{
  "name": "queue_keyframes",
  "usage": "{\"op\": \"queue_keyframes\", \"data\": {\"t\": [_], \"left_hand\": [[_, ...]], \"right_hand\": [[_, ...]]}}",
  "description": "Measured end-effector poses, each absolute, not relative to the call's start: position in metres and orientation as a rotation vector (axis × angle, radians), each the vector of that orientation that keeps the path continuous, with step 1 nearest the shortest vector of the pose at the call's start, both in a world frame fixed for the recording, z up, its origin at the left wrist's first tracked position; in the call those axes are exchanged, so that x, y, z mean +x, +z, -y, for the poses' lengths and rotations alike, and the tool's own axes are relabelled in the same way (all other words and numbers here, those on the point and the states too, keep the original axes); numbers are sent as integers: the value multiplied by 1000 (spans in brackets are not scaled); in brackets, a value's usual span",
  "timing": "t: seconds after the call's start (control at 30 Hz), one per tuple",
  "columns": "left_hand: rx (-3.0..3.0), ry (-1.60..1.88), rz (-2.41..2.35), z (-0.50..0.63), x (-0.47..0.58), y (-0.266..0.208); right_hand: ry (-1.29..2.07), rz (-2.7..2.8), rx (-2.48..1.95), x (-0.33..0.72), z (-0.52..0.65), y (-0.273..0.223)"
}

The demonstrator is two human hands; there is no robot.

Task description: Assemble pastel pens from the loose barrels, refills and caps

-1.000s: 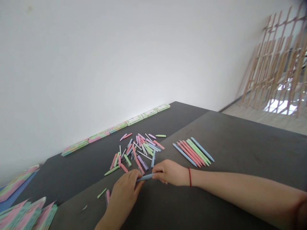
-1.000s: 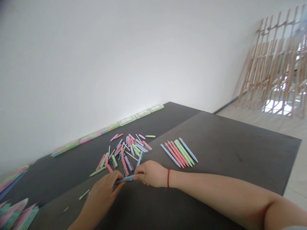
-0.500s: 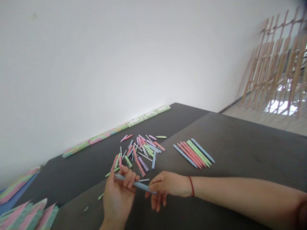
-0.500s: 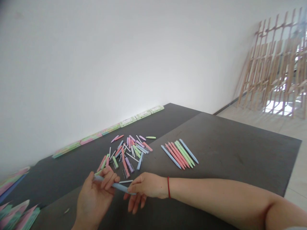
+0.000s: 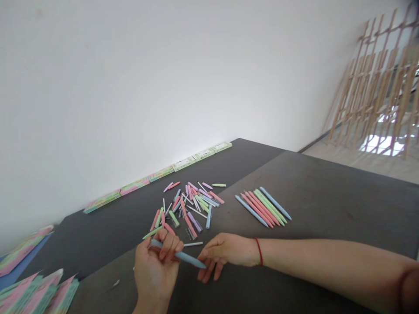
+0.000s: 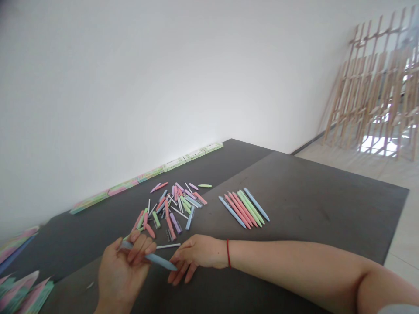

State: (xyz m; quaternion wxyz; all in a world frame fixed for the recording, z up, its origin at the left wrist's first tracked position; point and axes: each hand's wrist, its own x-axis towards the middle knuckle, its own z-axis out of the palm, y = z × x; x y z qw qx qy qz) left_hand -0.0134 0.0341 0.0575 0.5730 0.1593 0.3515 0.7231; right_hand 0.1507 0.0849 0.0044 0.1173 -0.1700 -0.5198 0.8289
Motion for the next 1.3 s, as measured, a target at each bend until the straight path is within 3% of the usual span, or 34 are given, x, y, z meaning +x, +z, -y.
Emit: {"op": "queue_keyframes", "data": {"t": [0.67, 1.07, 1.3], "left_hand": [[360, 1676, -815, -34, -12, 60], [455, 1525, -1025, -39, 11, 20], [575, 1728, -1085, -41, 11, 15]], "right_hand": [[2380, 1608, -476, 149, -86, -2], [981, 2457, -791, 161, -81, 13], [688, 2668, -999, 163, -72, 23]]}}
